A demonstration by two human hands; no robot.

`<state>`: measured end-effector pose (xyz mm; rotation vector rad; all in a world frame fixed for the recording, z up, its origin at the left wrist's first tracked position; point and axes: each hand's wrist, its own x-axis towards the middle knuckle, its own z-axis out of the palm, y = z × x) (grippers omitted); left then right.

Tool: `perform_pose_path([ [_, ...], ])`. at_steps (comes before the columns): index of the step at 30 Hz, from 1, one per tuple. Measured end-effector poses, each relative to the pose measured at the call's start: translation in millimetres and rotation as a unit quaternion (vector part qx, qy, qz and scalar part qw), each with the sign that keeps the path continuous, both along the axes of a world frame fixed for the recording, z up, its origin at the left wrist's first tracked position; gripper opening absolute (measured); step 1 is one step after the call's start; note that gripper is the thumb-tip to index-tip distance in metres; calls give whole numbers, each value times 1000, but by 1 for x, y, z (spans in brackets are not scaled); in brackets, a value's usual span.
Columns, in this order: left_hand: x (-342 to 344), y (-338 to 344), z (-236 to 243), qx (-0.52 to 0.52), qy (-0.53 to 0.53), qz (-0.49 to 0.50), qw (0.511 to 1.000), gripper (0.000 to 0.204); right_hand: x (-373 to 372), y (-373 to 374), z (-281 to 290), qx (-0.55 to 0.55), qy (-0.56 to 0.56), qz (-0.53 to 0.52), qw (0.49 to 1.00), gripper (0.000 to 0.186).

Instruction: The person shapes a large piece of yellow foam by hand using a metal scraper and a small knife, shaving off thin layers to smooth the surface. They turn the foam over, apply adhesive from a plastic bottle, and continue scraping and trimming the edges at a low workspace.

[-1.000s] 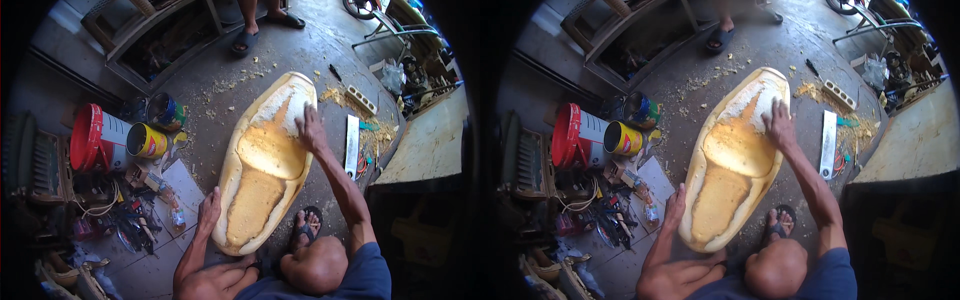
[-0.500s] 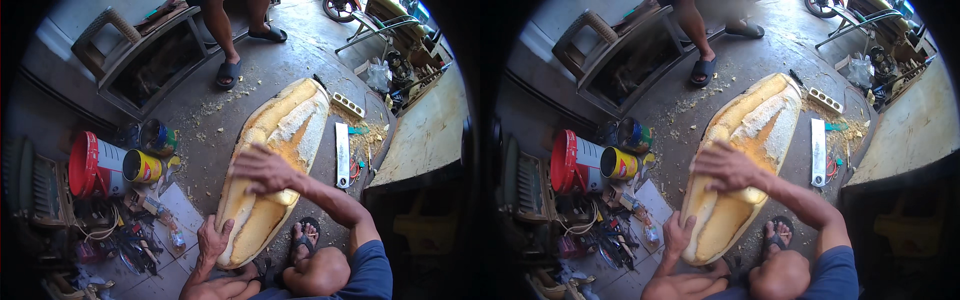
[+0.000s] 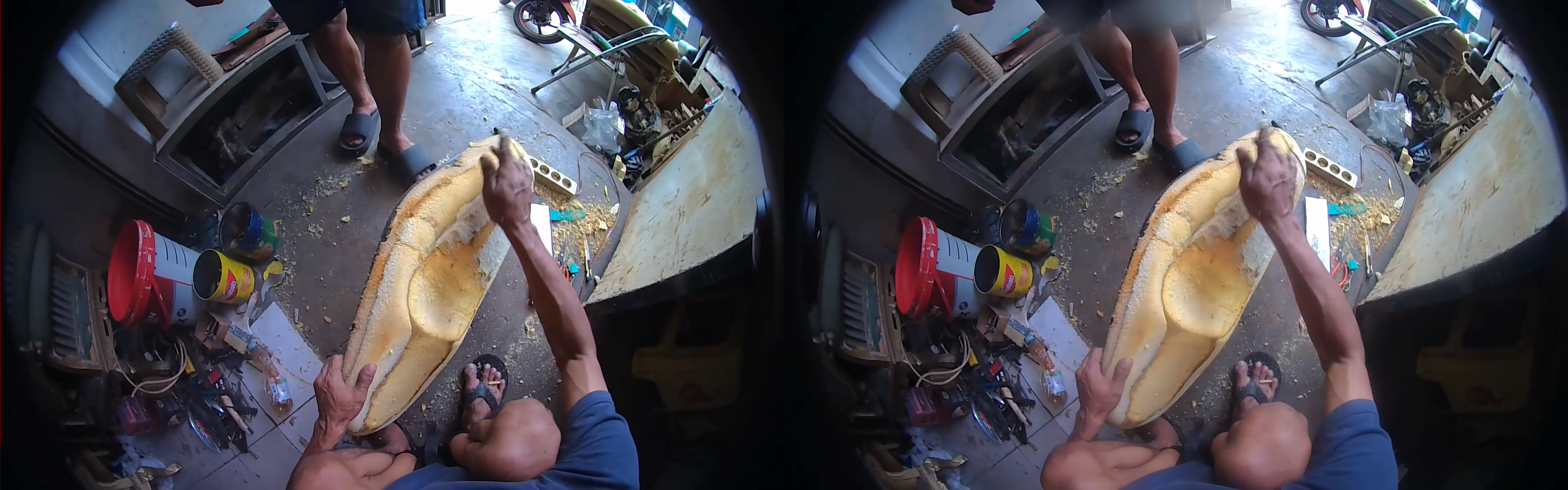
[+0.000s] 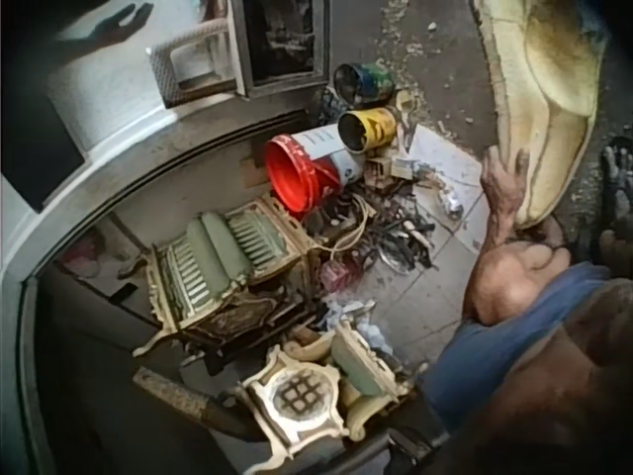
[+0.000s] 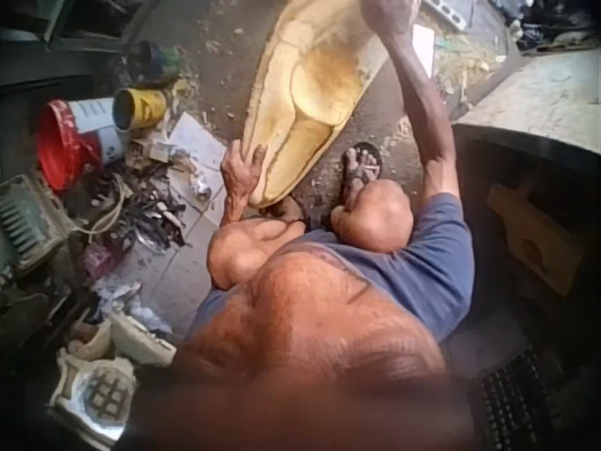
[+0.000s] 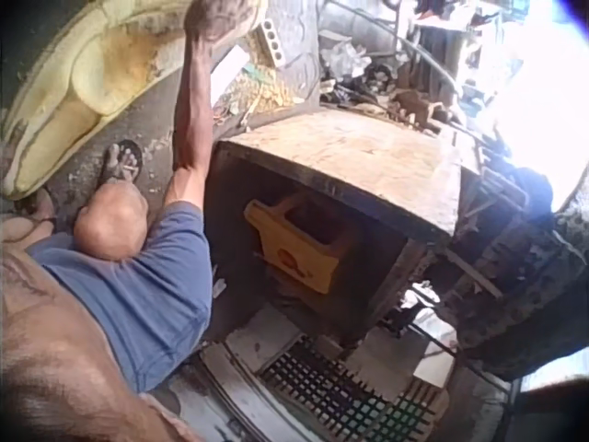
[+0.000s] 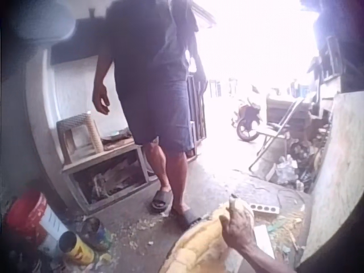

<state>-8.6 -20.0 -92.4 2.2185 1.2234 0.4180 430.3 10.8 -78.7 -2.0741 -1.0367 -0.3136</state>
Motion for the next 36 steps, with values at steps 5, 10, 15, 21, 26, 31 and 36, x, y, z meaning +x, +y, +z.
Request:
perform_pose_path([
  [5,-11,-1,4,1,2,-1,1000,53,-43,-4,-5,-116,-107,220,963,57],
  [10,2,-4,1,0,-3,-12,1000,57,-15,-13,11,-47,129,155,978,75],
  [15,1,-6,-2,41,-7,-14,999,51,-14,2,17,-97,58,163,980,83],
  [21,-33,-10,1,39,34,37,998,57,-22,50,-49,32,122,174,977,67],
  [26,7,-10,-17,-21,-35,0,999,64,118,-42,-50,-35,70,-190,979,52],
  [31,-27,-21,-22,-31,-21,12,999,64,32,-50,-71,40,29,-95,994,58],
  [36,-9,-10,-40,-41,-20,26,999,59,-110,-30,-63,112,-13,164,980,54],
])
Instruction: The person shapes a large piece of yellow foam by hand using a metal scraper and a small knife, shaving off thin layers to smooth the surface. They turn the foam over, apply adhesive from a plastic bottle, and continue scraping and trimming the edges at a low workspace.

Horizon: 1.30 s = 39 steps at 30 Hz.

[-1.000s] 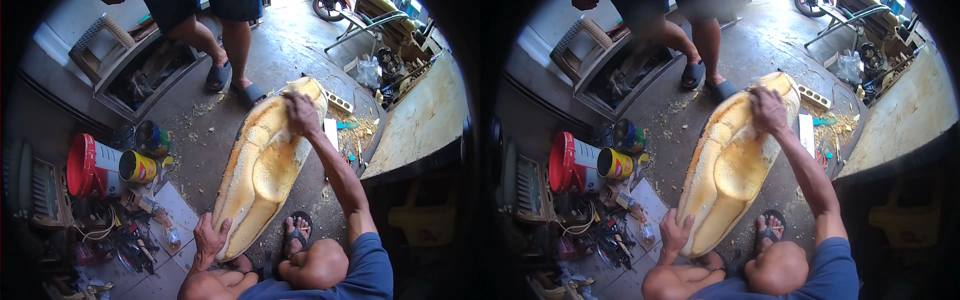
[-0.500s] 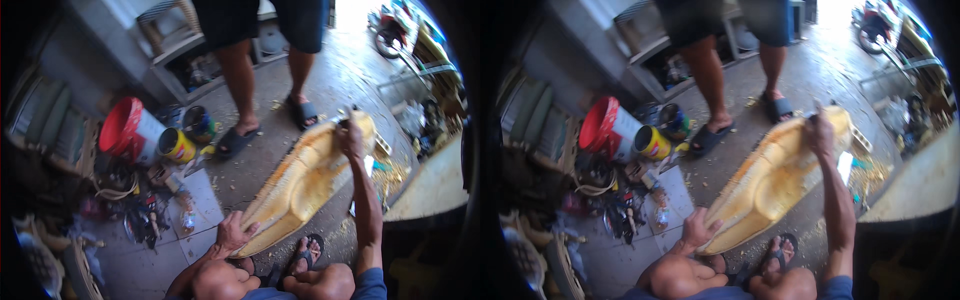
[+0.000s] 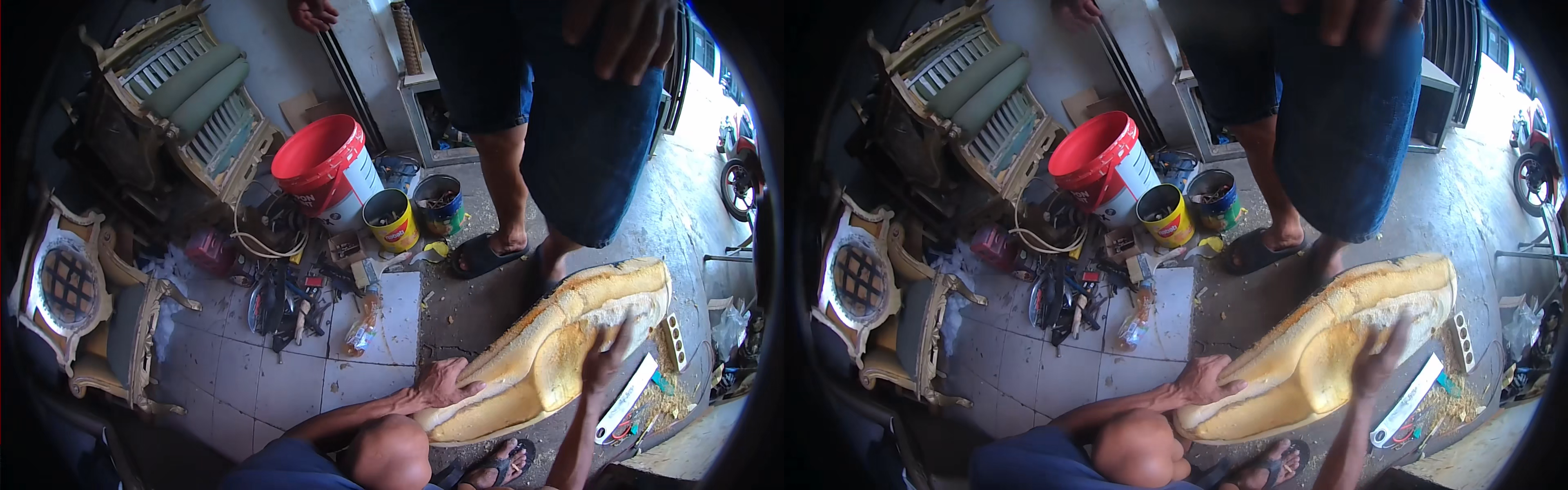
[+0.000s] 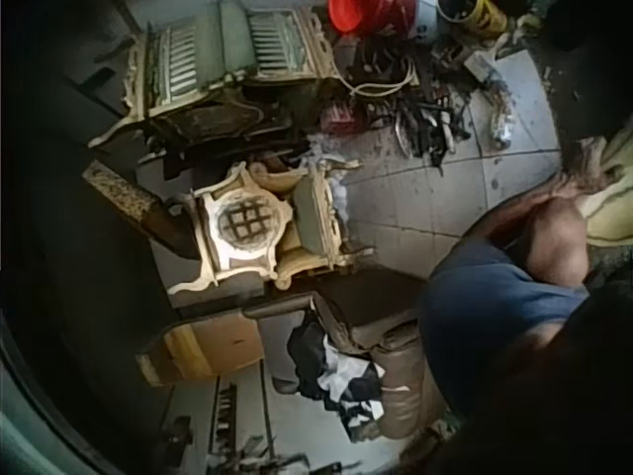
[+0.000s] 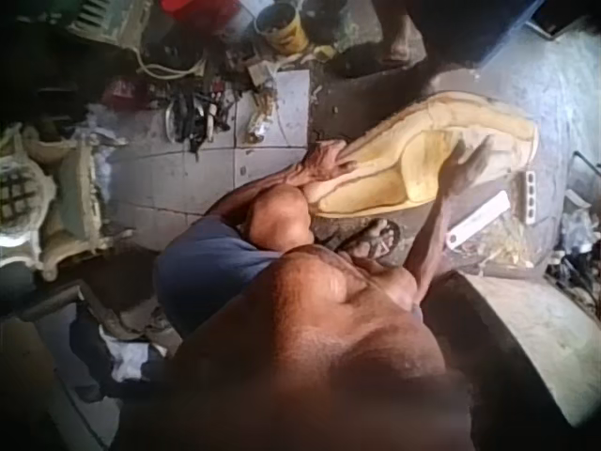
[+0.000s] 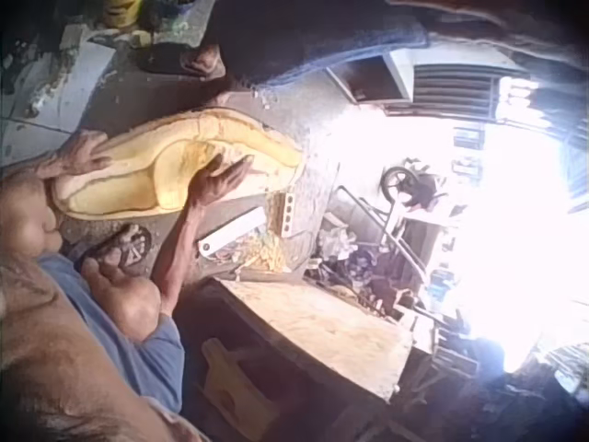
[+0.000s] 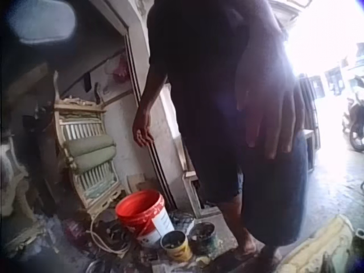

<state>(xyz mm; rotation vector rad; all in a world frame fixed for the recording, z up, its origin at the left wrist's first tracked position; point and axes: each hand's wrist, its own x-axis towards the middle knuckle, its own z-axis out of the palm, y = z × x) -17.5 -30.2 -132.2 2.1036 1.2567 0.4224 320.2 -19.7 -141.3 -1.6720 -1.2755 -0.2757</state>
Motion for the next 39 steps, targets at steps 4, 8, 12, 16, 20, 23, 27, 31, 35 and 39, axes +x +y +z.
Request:
perform_pose_path([
  [4,55,25,-46,-15,-21,0,1000,62,0,-6,-29,-234,-12,51,971,59],
  [8,58,3,-93,-196,-22,88,976,60,-14,5,-48,-301,133,74,942,60],
  [12,85,18,-91,-222,-21,76,972,60,-4,-20,-15,-353,89,58,930,63],
  [16,112,14,-69,-214,11,22,977,61,22,-41,-20,-353,129,26,926,66],
  [20,112,15,-64,-252,17,12,968,63,30,-57,-20,-328,140,17,934,63],
  [23,103,16,-75,-365,-34,7,931,60,42,-78,-30,-283,212,-58,933,59],
  [27,106,14,-55,-479,-114,32,870,59,63,-121,-24,-234,290,-194,908,53],
  [31,109,13,-44,-475,-119,23,872,70,74,-162,-33,-269,317,-273,868,50],
  [35,114,12,-36,-508,-142,6,850,70,59,-194,-43,-275,343,-278,854,52],
  [39,114,19,-41,-499,-162,0,851,74,32,-182,-51,-287,377,-268,839,59],
])
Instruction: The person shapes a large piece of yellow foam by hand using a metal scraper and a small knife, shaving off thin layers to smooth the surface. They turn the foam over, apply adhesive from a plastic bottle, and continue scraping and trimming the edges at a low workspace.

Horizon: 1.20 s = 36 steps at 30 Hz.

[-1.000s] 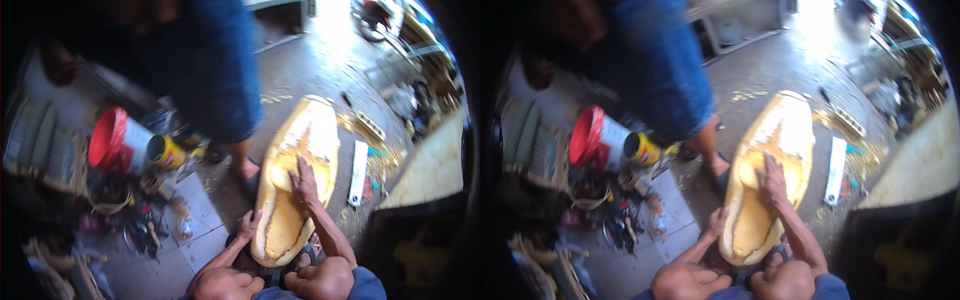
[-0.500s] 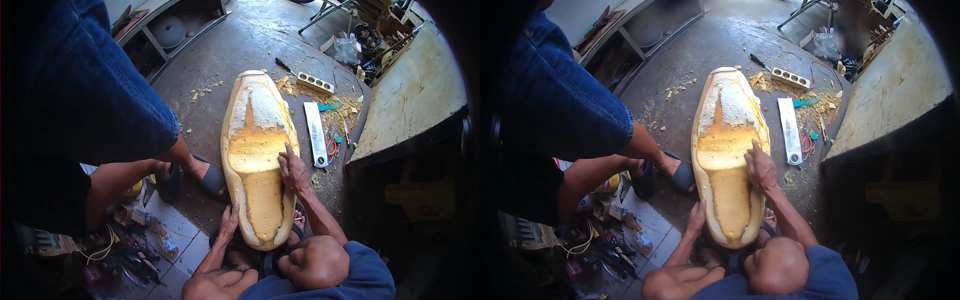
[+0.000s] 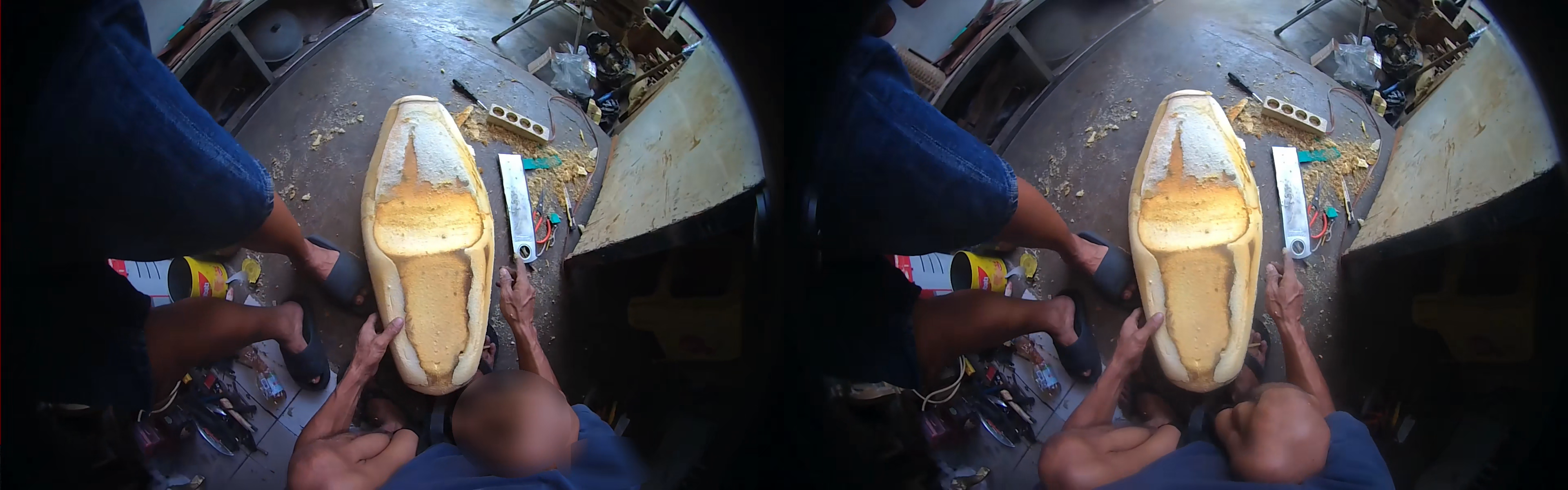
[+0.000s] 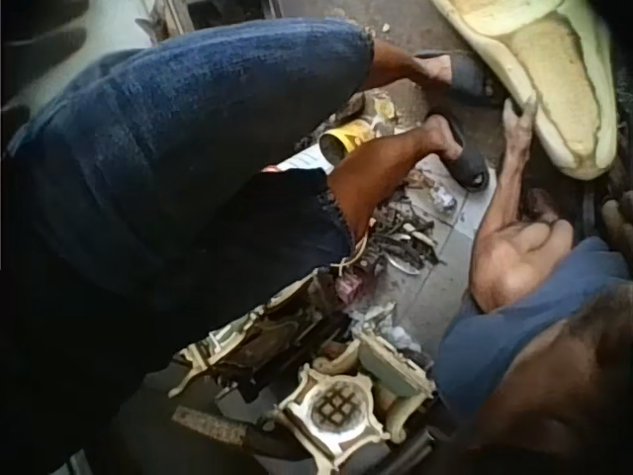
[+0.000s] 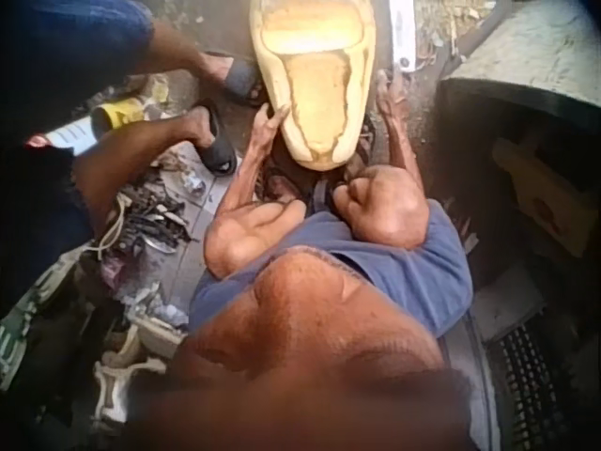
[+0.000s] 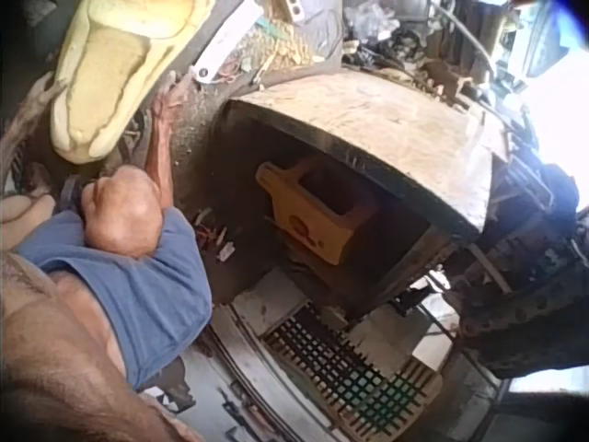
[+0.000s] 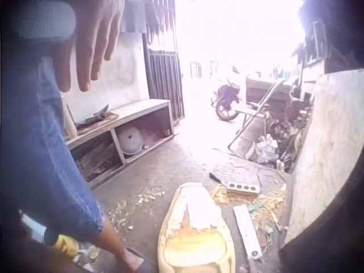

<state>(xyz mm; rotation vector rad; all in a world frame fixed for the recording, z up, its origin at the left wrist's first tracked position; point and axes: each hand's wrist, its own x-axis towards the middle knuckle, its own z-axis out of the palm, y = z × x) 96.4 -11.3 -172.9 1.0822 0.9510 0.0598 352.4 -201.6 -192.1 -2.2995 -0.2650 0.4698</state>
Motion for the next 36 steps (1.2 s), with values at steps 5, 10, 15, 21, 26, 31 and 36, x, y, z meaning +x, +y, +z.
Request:
perform_pose_path([
  [5,2,0,-28,20,-105,48,993,85,-27,6,-14,4,8,31,999,65],
  [10,-8,8,-32,-116,-144,81,979,69,-44,15,-13,94,57,18,994,69],
  [15,-1,-4,-43,-144,-123,78,979,65,-41,-8,-50,63,51,17,997,71],
  [21,-32,-37,-66,-109,-81,76,988,57,-54,-15,-32,20,22,30,999,73],
  [26,-30,-36,-72,-132,-67,51,988,53,-51,-20,-43,7,62,1,998,70],
  [31,-24,-20,-69,-109,-122,116,980,46,-7,-7,-61,78,-37,9,996,66],
  [36,-25,-24,-73,-187,-134,196,953,48,76,4,-88,-119,-263,46,956,80],
])
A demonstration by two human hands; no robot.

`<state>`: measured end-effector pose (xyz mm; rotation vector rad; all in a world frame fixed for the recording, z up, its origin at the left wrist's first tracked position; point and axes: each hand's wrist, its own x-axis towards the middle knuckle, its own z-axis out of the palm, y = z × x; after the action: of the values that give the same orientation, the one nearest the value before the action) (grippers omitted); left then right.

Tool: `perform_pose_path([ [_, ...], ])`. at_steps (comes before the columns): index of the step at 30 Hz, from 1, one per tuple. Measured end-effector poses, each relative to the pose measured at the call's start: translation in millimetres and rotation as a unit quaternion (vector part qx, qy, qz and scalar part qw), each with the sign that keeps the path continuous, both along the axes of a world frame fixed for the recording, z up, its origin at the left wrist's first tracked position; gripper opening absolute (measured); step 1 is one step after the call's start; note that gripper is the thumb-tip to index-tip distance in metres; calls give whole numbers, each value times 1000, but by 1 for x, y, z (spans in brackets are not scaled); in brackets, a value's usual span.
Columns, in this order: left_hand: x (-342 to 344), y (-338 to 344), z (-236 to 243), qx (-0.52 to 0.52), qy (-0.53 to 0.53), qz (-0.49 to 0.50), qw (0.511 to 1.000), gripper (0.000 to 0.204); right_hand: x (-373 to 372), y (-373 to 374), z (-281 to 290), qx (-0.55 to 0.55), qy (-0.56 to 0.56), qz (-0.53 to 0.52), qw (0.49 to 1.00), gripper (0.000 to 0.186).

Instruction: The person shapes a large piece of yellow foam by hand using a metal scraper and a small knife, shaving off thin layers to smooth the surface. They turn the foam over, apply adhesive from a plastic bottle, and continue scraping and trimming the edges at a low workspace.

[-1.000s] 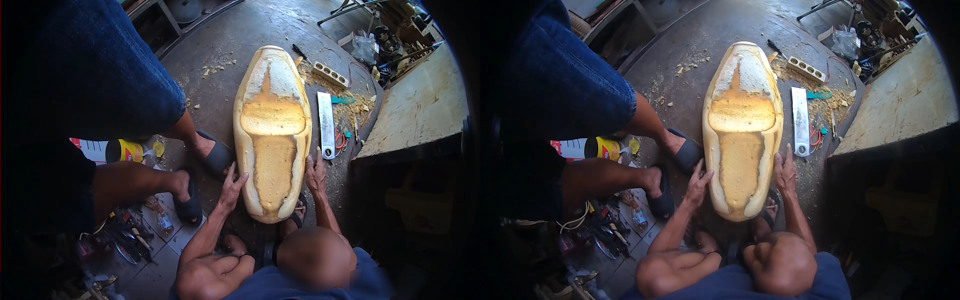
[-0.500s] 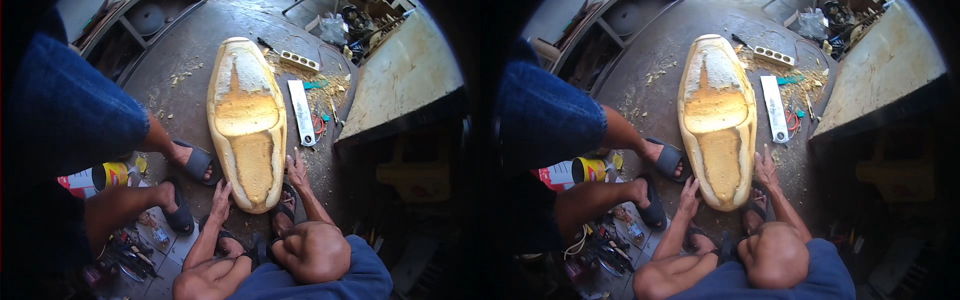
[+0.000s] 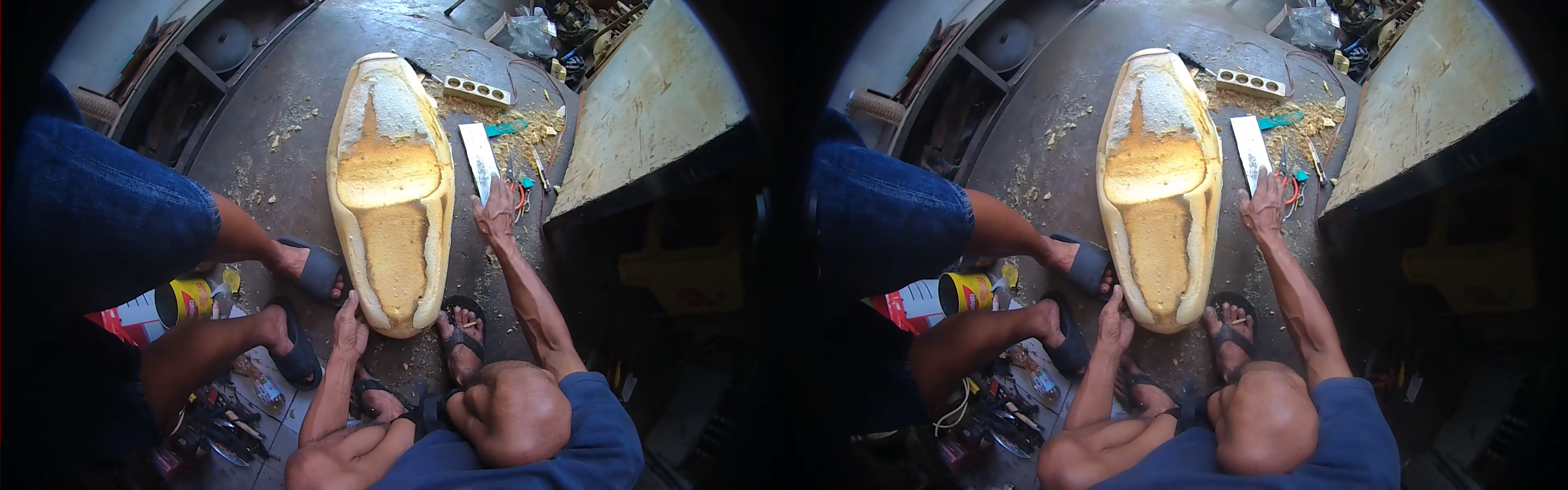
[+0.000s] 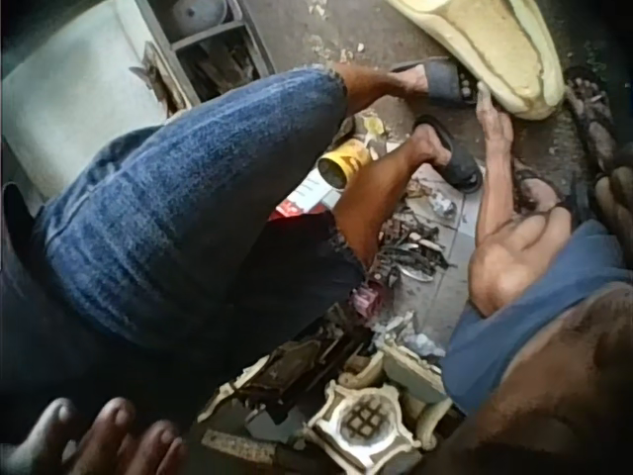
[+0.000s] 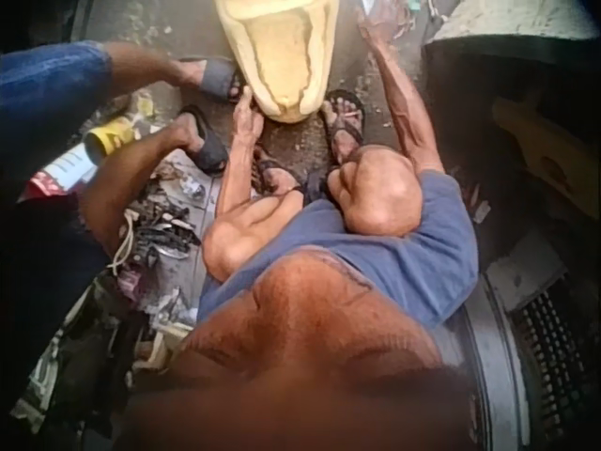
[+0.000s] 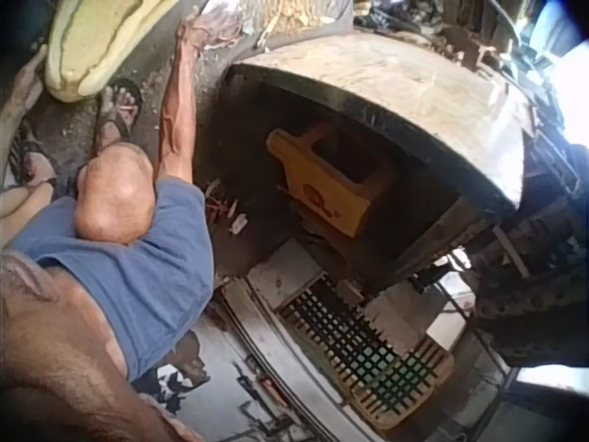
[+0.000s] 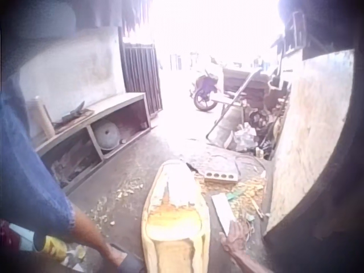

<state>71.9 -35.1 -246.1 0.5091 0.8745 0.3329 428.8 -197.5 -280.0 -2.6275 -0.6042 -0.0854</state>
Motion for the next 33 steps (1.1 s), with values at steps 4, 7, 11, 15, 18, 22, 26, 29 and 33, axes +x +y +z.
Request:
perform_pose_path([
  [4,-23,-18,-12,-58,35,11,998,63,22,27,7,-131,63,-32,989,97],
  [7,-19,-37,-11,-114,-11,-64,991,74,50,0,-7,-164,91,-37,982,103],
  [11,-24,-34,9,-115,-62,-80,988,83,26,2,8,-92,82,-74,990,100],
  [15,-30,-33,22,-141,-138,-54,979,91,3,-46,-25,118,278,-67,951,76],
  [18,-6,-39,26,-103,-184,-133,968,88,13,-97,-36,302,531,-80,788,49],
  [22,-40,-39,31,13,-230,-104,967,75,-86,-8,93,303,371,0,878,84],
  [26,-19,-54,45,104,-178,-164,964,78,-92,2,159,110,128,275,946,70],
  [29,-29,-46,57,211,-116,-232,942,74,-124,40,176,-39,66,360,930,74],
  [33,-13,-42,87,263,-123,-206,935,60,-121,98,166,-60,-70,435,896,77],
])
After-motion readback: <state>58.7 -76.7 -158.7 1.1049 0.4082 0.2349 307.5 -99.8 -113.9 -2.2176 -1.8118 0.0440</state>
